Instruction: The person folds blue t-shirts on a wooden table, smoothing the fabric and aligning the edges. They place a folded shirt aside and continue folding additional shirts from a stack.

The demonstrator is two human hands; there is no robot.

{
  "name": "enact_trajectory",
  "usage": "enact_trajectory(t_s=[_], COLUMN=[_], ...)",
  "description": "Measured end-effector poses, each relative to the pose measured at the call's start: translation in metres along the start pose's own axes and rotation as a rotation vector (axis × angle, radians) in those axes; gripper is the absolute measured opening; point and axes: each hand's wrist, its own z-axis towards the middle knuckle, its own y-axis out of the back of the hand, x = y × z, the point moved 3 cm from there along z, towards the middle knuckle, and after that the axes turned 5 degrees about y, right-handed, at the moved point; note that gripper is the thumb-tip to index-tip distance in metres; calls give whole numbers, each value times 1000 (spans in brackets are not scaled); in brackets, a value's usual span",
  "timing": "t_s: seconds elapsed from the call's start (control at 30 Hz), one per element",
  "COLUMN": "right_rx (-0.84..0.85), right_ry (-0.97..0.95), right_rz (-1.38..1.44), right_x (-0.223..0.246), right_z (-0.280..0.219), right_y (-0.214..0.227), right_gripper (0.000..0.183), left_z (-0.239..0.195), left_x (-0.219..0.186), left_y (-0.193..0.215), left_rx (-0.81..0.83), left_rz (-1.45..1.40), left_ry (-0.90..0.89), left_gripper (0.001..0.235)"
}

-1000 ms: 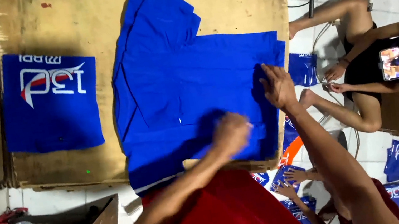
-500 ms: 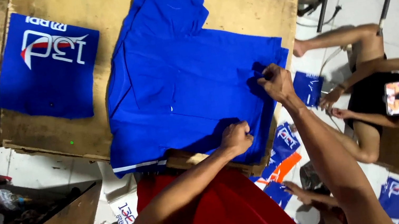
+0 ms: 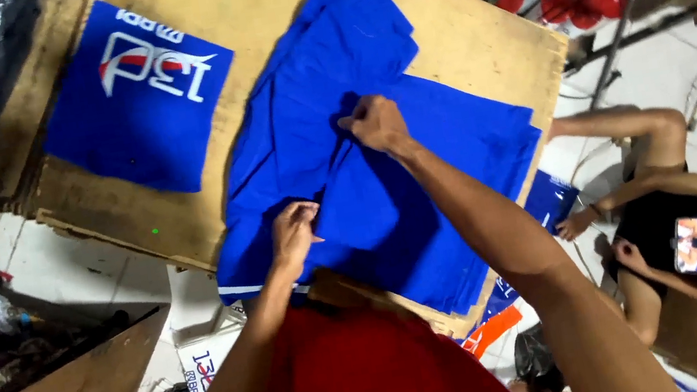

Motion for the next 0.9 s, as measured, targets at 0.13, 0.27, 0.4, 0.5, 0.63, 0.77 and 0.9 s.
enact_trajectory(t_s=[0.13, 0.27, 0.4, 0.5, 0.63, 0.77, 0.9], right_rx=[-12, 15, 116, 123, 82, -118, -86], right_ry=[108, 290, 266, 243, 300, 566, 578], right_rz=[-66, -105, 58, 149, 158, -111, -135], right_x=[6, -27, -37, -58, -63, -20, -18], right_z=[-2, -5, -12, 3, 6, -15, -9], right_y=[11, 23, 28, 22, 19, 32, 21], right_gripper=[28, 33, 34, 23, 20, 28, 29], left_z=[20, -26, -37, -37, -26, -52, -53], left_x=[41, -28, -48, -53, -47, -74, -81], left_y=[-4, 0, -7, -6, -1, -14, -31], left_rx=[-22, -99, -124, -177, -277, -466, -444], left_rz=[17, 177, 217, 211, 237, 457, 628], left_ry=[34, -39, -170, -250, -389, -700, -841], left_gripper=[51, 30, 23, 23, 22, 38, 43])
